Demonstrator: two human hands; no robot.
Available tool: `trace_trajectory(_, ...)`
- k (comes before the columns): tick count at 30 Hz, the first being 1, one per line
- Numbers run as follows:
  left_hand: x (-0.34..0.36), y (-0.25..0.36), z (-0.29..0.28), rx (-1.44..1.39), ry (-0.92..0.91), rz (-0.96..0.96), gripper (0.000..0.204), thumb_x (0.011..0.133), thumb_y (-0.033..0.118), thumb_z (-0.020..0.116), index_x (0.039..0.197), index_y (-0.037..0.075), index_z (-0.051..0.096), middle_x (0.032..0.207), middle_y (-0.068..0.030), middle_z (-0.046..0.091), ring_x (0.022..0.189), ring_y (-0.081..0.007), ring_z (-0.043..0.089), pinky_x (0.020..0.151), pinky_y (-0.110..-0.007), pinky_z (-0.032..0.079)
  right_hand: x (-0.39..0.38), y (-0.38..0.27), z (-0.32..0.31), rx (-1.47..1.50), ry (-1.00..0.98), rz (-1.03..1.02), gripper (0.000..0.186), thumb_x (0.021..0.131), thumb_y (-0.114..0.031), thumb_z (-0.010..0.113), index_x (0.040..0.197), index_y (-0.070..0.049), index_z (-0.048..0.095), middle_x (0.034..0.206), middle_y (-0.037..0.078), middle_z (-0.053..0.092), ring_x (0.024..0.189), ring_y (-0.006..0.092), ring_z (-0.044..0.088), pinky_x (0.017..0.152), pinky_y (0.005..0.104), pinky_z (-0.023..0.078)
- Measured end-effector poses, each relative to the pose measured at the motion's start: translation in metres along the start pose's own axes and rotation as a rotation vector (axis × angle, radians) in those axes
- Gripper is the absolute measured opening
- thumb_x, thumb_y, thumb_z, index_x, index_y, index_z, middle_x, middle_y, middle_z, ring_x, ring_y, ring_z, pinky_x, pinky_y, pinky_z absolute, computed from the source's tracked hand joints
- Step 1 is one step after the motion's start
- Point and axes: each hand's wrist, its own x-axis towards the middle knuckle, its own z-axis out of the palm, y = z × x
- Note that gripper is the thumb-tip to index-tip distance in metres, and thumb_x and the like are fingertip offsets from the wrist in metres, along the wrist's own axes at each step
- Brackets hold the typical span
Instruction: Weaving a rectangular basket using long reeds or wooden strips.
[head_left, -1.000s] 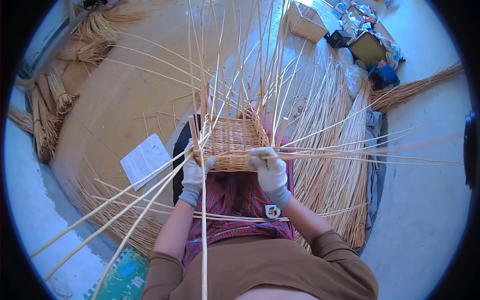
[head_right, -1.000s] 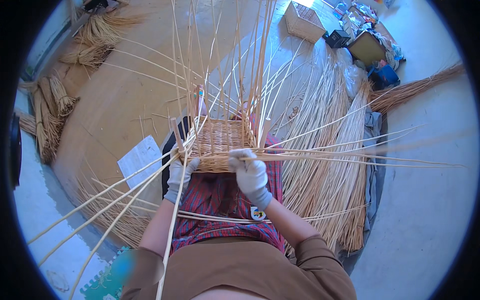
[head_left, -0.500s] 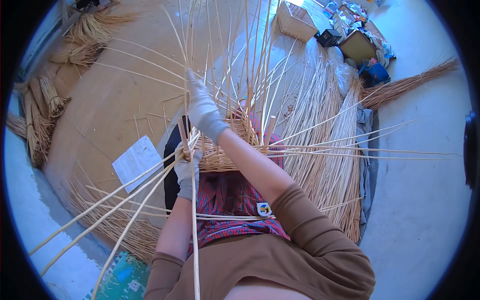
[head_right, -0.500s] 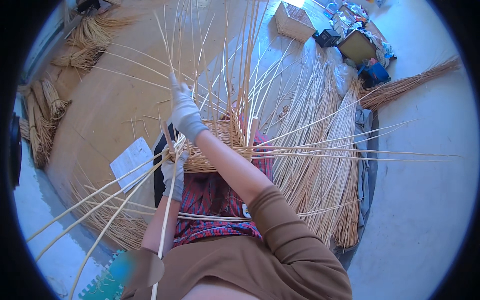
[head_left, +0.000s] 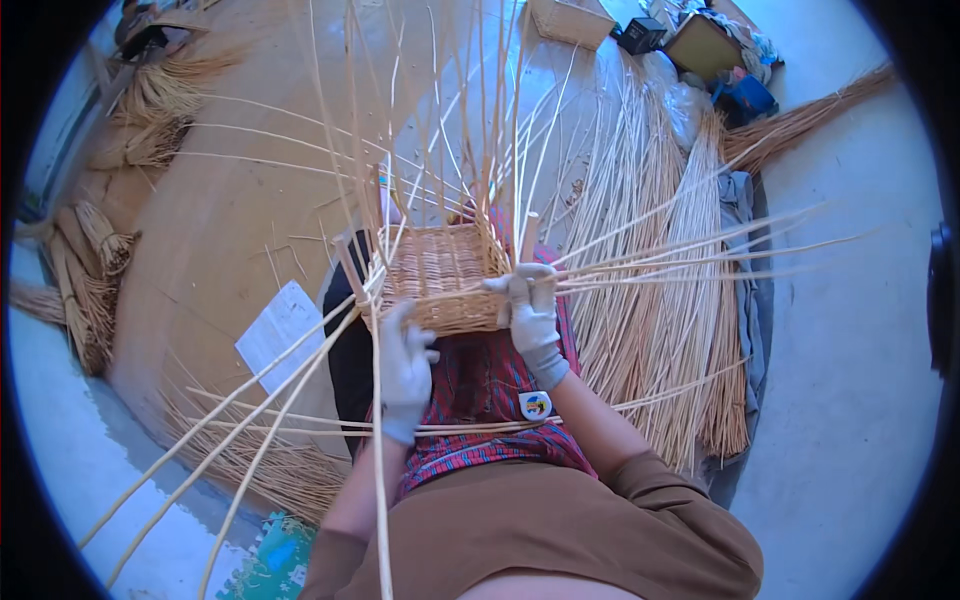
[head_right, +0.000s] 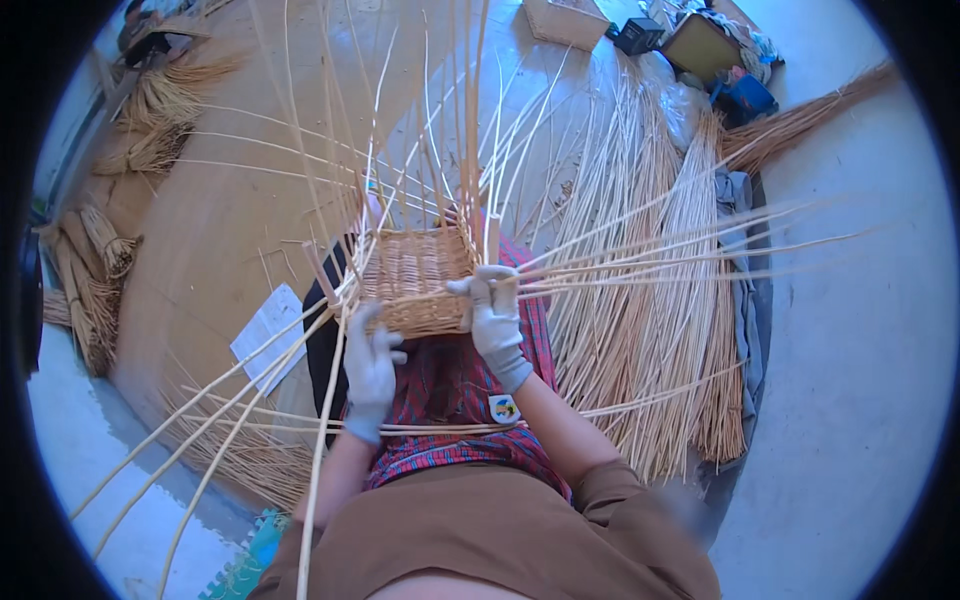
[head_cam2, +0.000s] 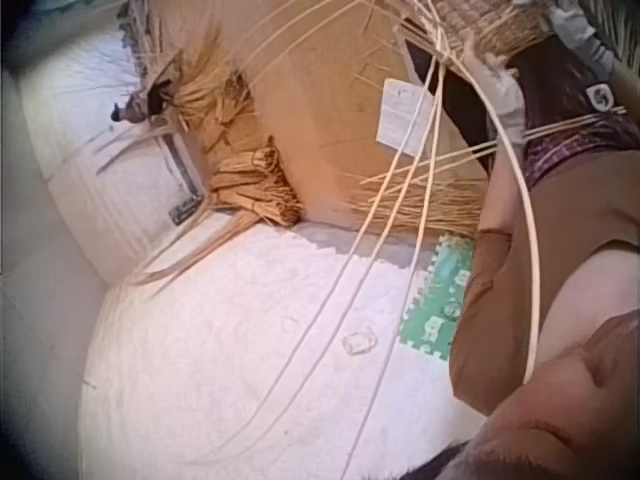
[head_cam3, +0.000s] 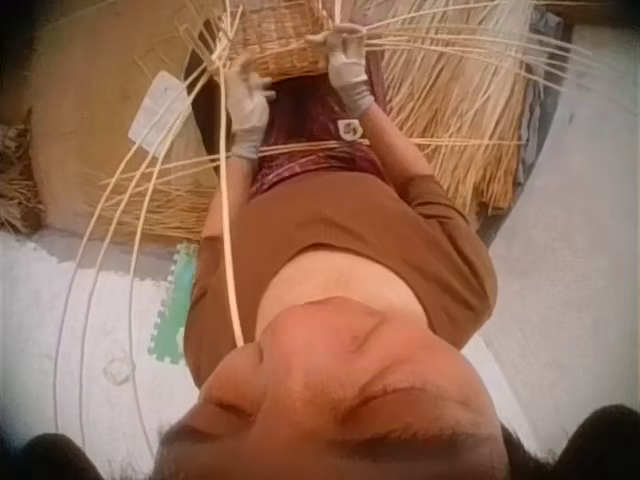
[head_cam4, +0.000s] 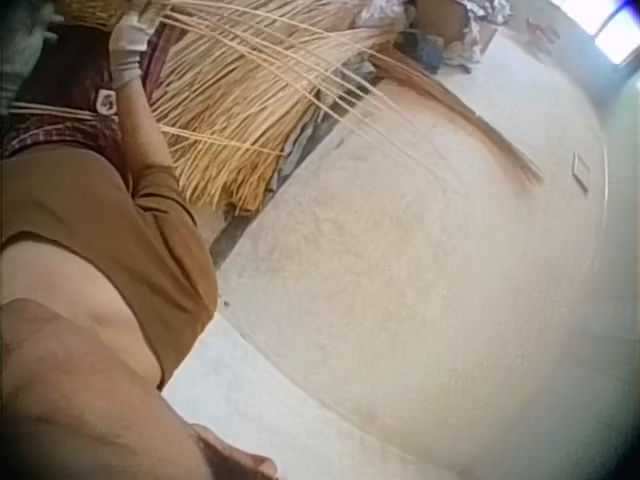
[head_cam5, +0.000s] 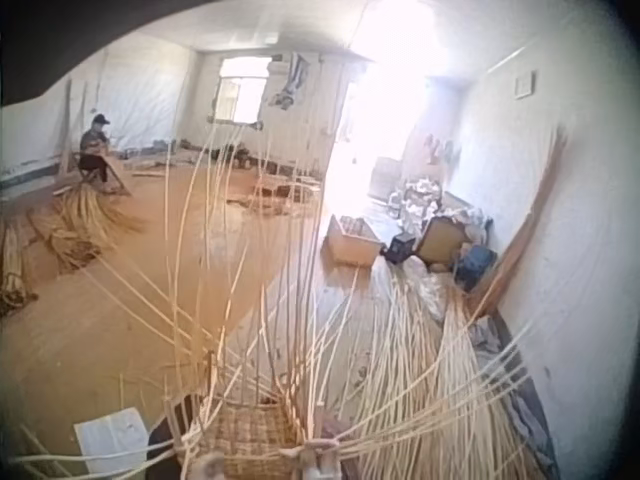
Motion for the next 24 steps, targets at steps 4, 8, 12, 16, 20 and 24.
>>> trace_trajectory(4, 0.068, 0.011, 0.017, 0.106, -0.312, -0.254, 0.025, 0.107, 0.023, 0.060, 0.123, 0.005, 0.058, 0.091, -0.0083, 0.067, 0.056, -0.0168, 0.067, 0.046, -0.029, 0.054, 0.016, -0.023, 0.009, -0.009, -0.216, -0.320, 0.008, 0.109, -0.008, 0.053, 0.116, -0.006, 0.049, 0.097, 0.009, 0.067, 0.102, 0.0187, 0.073, 0.091, 0.0373, 0.058)
trace_trajectory(8, 0.074, -0.007, 0.021, 0.115, -0.223, -0.283, 0.033, 0.109, 0.036, 0.057, 0.112, 0.003, 0.059, 0.088, -0.0070, 0.066, 0.050, -0.0160, 0.066, 0.041, -0.028, 0.052, 0.086, -0.070, 0.071, -0.801, -0.268, -0.642, 0.044, 0.097, -0.007, 0.064, 0.139, -0.010, 0.052, 0.135, 0.028, 0.062, 0.117, 0.0402, 0.068, 0.099, 0.0461, 0.055)
trace_trajectory(12, 0.066, -0.013, 0.019, 0.089, -0.188, -0.172, 0.035, 0.109, 0.037, 0.057, 0.108, 0.002, 0.060, 0.082, -0.0062, 0.065, 0.053, -0.0164, 0.067, 0.042, -0.029, 0.053, 0.124, -0.099, 0.108, -0.863, -0.298, -0.408, 0.073, 0.091, -0.007, 0.065, 0.159, -0.021, 0.040, 0.143, 0.028, 0.056, 0.115, 0.0408, 0.067, 0.092, 0.0478, 0.056)
trace_trajectory(16, 0.076, -0.005, 0.018, 0.040, -0.224, -0.321, 0.023, 0.106, 0.027, 0.064, 0.105, 0.005, 0.059, 0.084, -0.0063, 0.066, 0.056, -0.0173, 0.069, 0.043, -0.029, 0.054, 0.071, -0.066, 0.036, -0.232, -0.145, -0.165, 0.046, 0.102, -0.004, 0.053, 0.148, -0.004, 0.043, 0.091, 0.011, 0.070, 0.083, 0.0233, 0.073, 0.081, 0.0375, 0.058)
trace_trajectory(20, 0.075, -0.004, 0.029, -0.224, -0.236, -0.318, 0.019, 0.101, 0.017, 0.071, 0.103, 0.009, 0.054, 0.084, -0.0056, 0.065, 0.058, -0.0173, 0.070, 0.043, -0.030, 0.054, 0.024, -0.022, -0.015, -0.075, 0.054, -0.148, 0.015, 0.113, -0.018, 0.044, 0.112, -0.004, 0.050, 0.079, 0.008, 0.066, 0.078, 0.0188, 0.071, 0.084, 0.0362, 0.059)
trace_trajectory(24, 0.073, -0.006, 0.047, -0.097, -0.067, -0.232, 0.032, 0.096, 0.015, 0.077, 0.098, 0.012, 0.046, 0.076, -0.0044, 0.060, 0.047, -0.0164, 0.064, 0.034, -0.030, 0.048, 0.006, -0.046, 0.012, 0.133, 0.099, 0.046, 0.022, 0.114, -0.019, 0.043, 0.102, -0.004, 0.052, 0.083, 0.009, 0.066, 0.082, 0.0194, 0.072, 0.083, 0.0366, 0.059)
